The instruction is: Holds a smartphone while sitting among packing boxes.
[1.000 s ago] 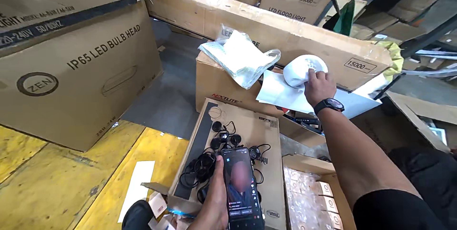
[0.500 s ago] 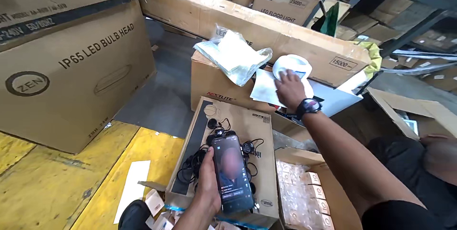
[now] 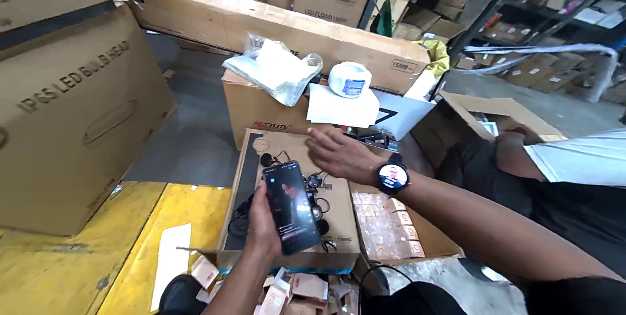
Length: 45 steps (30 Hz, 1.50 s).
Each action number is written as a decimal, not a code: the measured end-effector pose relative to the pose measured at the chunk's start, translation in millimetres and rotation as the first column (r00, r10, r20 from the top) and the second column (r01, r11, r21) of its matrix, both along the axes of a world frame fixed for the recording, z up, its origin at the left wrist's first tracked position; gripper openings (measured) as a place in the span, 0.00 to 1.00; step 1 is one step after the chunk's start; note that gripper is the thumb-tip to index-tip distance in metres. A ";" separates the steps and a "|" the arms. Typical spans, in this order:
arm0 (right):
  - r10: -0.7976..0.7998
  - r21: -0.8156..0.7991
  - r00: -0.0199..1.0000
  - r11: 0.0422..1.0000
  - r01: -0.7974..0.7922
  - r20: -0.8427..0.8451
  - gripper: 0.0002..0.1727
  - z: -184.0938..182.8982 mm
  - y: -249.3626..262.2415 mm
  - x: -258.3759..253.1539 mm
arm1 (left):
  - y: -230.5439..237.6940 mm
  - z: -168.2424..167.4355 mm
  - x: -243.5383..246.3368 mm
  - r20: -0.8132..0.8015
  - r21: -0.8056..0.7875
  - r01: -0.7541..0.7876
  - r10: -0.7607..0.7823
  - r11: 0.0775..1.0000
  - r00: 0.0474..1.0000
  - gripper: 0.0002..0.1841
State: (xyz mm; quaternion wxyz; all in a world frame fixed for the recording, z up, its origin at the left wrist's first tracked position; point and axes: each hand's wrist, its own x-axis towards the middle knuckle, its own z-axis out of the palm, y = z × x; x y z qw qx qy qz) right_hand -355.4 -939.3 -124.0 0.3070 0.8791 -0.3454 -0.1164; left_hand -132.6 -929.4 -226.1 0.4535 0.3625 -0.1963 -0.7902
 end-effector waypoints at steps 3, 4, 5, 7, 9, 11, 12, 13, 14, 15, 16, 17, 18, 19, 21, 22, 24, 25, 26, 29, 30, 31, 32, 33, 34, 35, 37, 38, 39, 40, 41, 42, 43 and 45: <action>-0.062 0.033 0.993 0.998 0.058 0.101 0.13 -3.3 9.6 -0.2 | 2.9 2.7 9.0 0.041 -0.039 0.012 -0.011 0.999 0.999 0.33; -0.080 0.017 0.993 0.997 0.079 0.089 0.13 -5.2 13.3 -0.8 | 3.0 3.8 9.2 0.049 -0.053 0.021 -0.019 0.998 0.999 0.33; -0.098 0.007 0.992 0.995 0.098 0.074 0.13 -6.5 18.3 -2.5 | 3.1 4.0 6.9 0.054 -0.074 0.029 -0.025 0.997 0.998 0.33; -0.132 0.045 0.986 0.991 0.127 0.105 0.11 -11.1 25.3 -2.4 | 3.6 2.2 4.1 0.069 -0.104 0.035 -0.027 0.994 0.997 0.33; -0.205 0.145 0.947 0.974 0.173 0.248 0.10 -19.3 28.2 0.9 | 4.7 1.8 4.3 0.080 -0.129 0.040 -0.030 0.991 0.996 0.32; -0.315 0.266 0.852 0.939 0.217 0.418 0.13 -25.8 31.5 6.1 | 5.0 3.4 4.4 0.079 -0.144 0.042 -0.031 0.989 0.996 0.32; -0.382 0.339 0.786 0.911 0.234 0.486 0.15 -28.8 35.4 9.3 | 6.0 2.9 4.9 0.079 -0.144 0.047 -0.035 0.989 0.996 0.32; -0.443 0.397 0.716 0.884 0.247 0.540 0.16 -32.4 39.8 12.5 | 6.5 2.4 5.3 0.081 -0.148 0.049 -0.037 0.988 0.996 0.32; -0.491 0.432 0.647 0.862 0.264 0.584 0.17 -36.1 44.3 15.4 | 6.7 2.8 5.6 0.085 -0.155 0.053 -0.040 0.987 0.996 0.32; -0.524 0.452 0.585 0.847 0.281 0.619 0.18 -40.5 49.5 17.7 | 6.6 2.7 6.1 0.090 -0.163 0.060 -0.046 0.985 0.995 0.32; -0.542 0.459 0.529 0.839 0.292 0.654 0.19 -46.4 55.5 19.5 | 6.7 2.5 7.0 0.098 -0.173 0.067 -0.050 0.983 0.994 0.31; -0.548 0.462 0.469 0.837 0.295 0.693 0.19 -54.7 62.9 20.9 | 7.1 1.7 8.0 0.106 -0.186 0.074 -0.055 0.980 0.993 0.31; -0.550 0.467 0.399 0.835 0.292 0.734 0.17 -64.6 70.9 21.7 | 7.5 0.9 8.9 0.110 -0.200 0.081 -0.060 0.976 0.992 0.31; -0.556 0.482 0.315 0.829 0.284 0.769 0.16 -75.7 79.1 22.4 | 7.8 1.0 9.4 0.119 -0.213 0.087 -0.063 0.973 0.991 0.31; -0.594 0.553 0.099 0.788 0.269 0.798 0.13 -100.1 99.2 26.0 | 9.1 0.0 10.1 0.134 -0.235 0.103 -0.073 0.966 0.988 0.32; -0.635 0.614 -0.001 0.747 0.256 0.773 0.12 -110.6 111.1 28.6 | 9.6 -1.5 10.4 0.144 -0.241 0.118 -0.085 0.963 0.986 0.32; -0.752 0.726 -0.016 0.630 0.276 0.659 0.18 -123.0 139.8 29.6 | 10.3 -3.5 10.9 0.168 -0.238 0.141 -0.102 0.961 0.981 0.33; -0.811 0.748 0.097 0.573 0.335 0.577 0.24 -125.2 158.1 25.2 | 10.6 -3.0 11.1 0.177 -0.227 0.139 -0.100 0.964 0.979 0.33; -0.840 0.725 0.244 0.542 0.425 0.484 0.28 -126.7 177.6 17.5 | 10.2 -1.8 11.1 0.181 -0.218 0.124 -0.085 0.968 0.980 0.33; -0.945 0.656 0.283 0.317 0.685 0.161 0.31 -130.9 249.5 -6.7 | 11.1 -0.4 11.0 0.161 -0.224 0.084 -0.049 0.971 0.986 0.32; -0.967 0.639 0.220 0.251 0.727 0.129 0.30 -134.3 274.5 -12.4 | 11.2 0.3 10.0 0.147 -0.236 0.084 -0.050 0.968 0.988 0.32; -0.955 0.590 0.197 0.291 0.753 0.221 0.27 -140.9 301.0 -14.0 | 13.0 -0.1 8.4 0.130 -0.240 0.080 -0.050 0.967 0.990 0.32; -0.907 0.517 0.205 0.382 0.766 0.366 0.21 -148.0 322.8 -13.0 | 14.6 -0.2 7.8 0.104 -0.246 0.088 -0.064 0.965 0.992 0.32; -0.848 0.453 0.219 0.456 0.767 0.482 0.17 -152.1 337.6 -10.9 | 15.6 0.1 6.3 0.082 -0.254 0.095 -0.077 0.962 0.994 0.31; -0.808 0.425 0.217 0.492 0.760 0.547 0.15 -152.3 348.9 -6.7 | 17.7 -0.5 5.3 0.060 -0.260 0.108 -0.095 0.960 0.994 0.31; -0.781 0.405 0.212 0.511 0.759 0.588 0.15 -149.8 357.2 -2.1 | 20.5 -0.8 4.5 0.047 -0.264 0.115 -0.106 0.958 0.993 0.31; -0.742 0.358 0.186 0.508 0.784 0.644 0.14 -138.1 366.9 -1.0 | 25.6 1.3 2.6 0.048 -0.280 0.135 -0.126 0.950 0.991 0.30; -0.739 0.350 0.146 0.471 0.810 0.658 0.13 -130.2 374.7 -3.9 | 28.4 1.6 3.0 0.058 -0.283 0.142 -0.131 0.948 0.990 0.30; -0.757 0.366 0.077 0.400 0.840 0.649 0.13 -121.4 386.8 -9.3 | 31.2 1.5 4.3 0.068 -0.287 0.150 -0.136 0.946 0.988 0.30; -0.788 0.411 -0.021 0.297 0.862 0.615 0.12 -111.8 402.3 -15.5 | 33.3 1.1 7.0 0.073 -0.293 0.159 -0.144 0.943 0.987 0.30; -0.821 0.458 -0.126 0.177 0.871 0.556 0.12 -102.9 420.4 -22.0 | 34.8 1.6 9.2 0.075 -0.296 0.164 -0.148 0.941 0.986 0.29; -0.854 0.511 -0.239 0.036 0.859 0.462 0.11 -94.8 440.2 -26.1 | 35.4 1.7 11.1 0.073 -0.296 0.164 -0.149 0.941 0.986 0.29; -0.880 0.570 -0.354 -0.121 0.813 0.318 0.11 -88.1 460.8 -26.3 | 35.9 1.7 12.9 0.074 -0.295 0.158 -0.143 0.942 0.987 0.29; -0.856 0.664 -0.493 -0.459 0.590 -0.153 0.12 -80.0 498.1 -15.3 | 36.4 2.1 15.4 0.087 -0.292 0.139 -0.118 0.946 0.989 0.28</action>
